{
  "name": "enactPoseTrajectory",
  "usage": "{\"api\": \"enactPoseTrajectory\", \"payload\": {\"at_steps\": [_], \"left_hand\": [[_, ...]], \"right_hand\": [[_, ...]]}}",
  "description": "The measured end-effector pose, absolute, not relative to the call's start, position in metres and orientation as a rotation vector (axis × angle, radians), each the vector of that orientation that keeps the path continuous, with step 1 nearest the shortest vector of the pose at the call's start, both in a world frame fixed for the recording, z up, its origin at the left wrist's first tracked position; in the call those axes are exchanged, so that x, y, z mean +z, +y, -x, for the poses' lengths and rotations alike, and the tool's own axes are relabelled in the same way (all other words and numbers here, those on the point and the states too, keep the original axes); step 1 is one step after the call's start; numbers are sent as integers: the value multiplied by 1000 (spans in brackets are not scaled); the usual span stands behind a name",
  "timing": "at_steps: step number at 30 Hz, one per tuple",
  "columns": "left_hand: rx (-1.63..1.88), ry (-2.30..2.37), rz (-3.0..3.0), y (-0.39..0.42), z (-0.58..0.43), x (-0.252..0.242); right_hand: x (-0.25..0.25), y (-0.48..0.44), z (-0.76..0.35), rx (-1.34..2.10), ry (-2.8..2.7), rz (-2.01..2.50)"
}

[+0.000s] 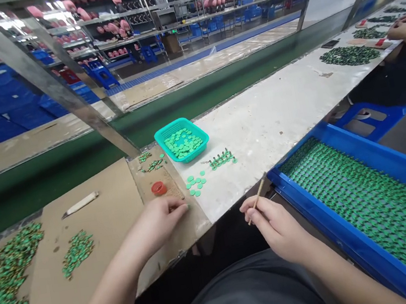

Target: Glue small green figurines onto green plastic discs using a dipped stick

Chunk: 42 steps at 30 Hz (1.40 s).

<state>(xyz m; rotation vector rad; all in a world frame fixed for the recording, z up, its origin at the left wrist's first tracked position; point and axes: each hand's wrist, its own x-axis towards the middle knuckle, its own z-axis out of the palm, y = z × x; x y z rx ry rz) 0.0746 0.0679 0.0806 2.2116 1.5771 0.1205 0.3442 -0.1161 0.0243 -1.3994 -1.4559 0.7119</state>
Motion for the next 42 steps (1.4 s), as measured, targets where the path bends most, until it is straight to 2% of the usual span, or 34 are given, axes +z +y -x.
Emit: {"api": "enactPoseTrajectory", "payload": {"at_steps": [4, 9, 15, 25, 30, 36, 42], "left_hand": [[91, 1615, -2071, 48, -34, 68], [310, 1670, -2078, 36, -12, 47], [506, 1490, -2266, 32, -9, 31], [669, 1342, -2421, 19, -1, 6], [775, 1449, -2535, 11, -9, 5], [888, 1256, -2387, 3, 4, 5], [905, 1210, -2663, -20, 14, -5]], "right_hand": [[32, -111, -330, 948, -1466, 1314], [48, -98, -311, 1111, -1396, 1154], [72, -82, -304, 1325, -1169, 942], [67, -43, -280, 941, -1248, 1133], [57, -24, -276, 822, -1276, 1268], [44, -9, -269, 961, -1167, 1231], [50, 18, -253, 898, -1260, 1239]]}}
